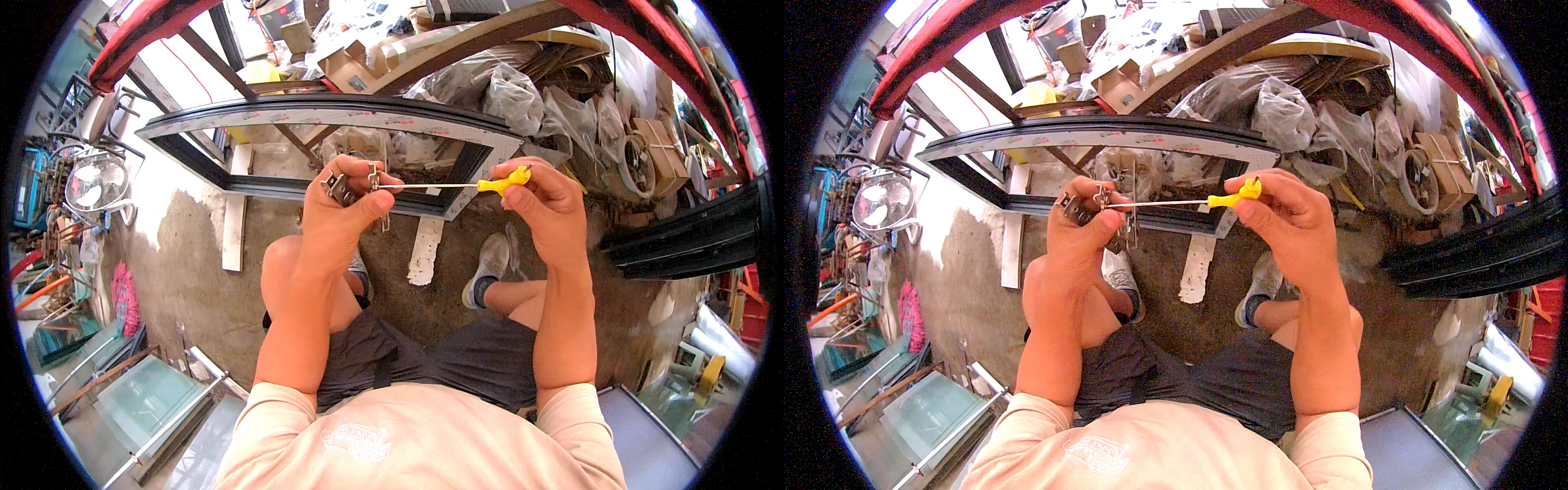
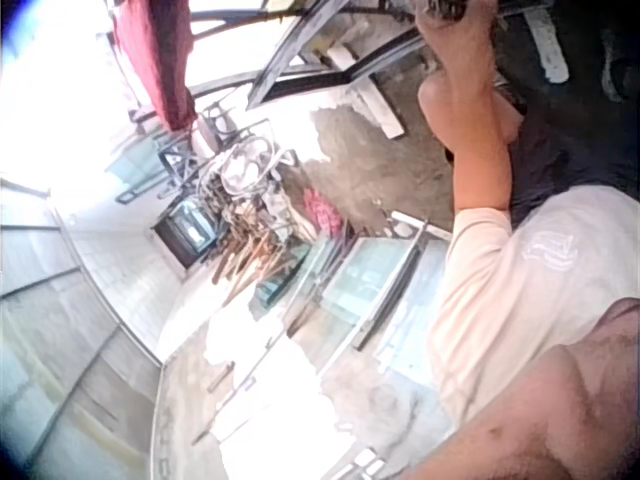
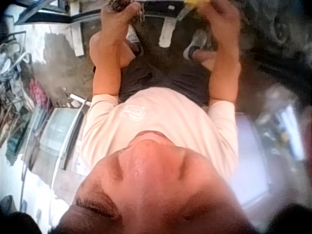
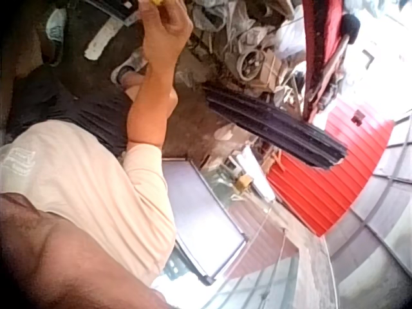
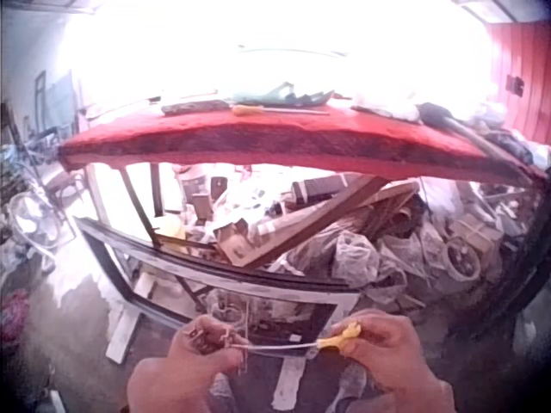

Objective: The person manipulates a metal window hinge mechanism while holding it above a window frame, using a small yellow screwdriver to turn a screw and then testing the hinge motion.

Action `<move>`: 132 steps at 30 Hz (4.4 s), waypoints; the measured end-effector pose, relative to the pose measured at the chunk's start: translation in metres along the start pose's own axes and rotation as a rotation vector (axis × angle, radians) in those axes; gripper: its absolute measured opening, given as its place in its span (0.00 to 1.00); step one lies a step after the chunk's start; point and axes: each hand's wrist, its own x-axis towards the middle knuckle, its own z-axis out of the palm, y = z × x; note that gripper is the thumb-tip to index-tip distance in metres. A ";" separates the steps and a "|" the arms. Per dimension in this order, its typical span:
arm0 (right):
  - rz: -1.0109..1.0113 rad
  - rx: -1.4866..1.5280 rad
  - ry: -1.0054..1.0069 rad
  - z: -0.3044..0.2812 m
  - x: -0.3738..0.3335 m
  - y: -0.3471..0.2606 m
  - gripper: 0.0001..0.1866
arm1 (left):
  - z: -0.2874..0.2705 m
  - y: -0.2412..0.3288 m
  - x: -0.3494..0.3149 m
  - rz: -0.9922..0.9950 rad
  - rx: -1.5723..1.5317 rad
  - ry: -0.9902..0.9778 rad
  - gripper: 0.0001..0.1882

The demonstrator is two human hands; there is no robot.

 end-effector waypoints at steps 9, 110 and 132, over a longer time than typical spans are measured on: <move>0.220 0.001 0.000 0.000 -0.004 -0.010 0.16 | 0.001 0.005 0.001 -0.007 0.012 0.057 0.18; -0.055 0.030 0.146 0.024 -0.005 -0.001 0.13 | -0.003 0.000 -0.001 -0.007 -0.077 0.003 0.25; -0.124 -0.240 0.091 0.013 -0.004 0.001 0.17 | -0.006 -0.001 0.000 -0.002 -0.125 0.002 0.23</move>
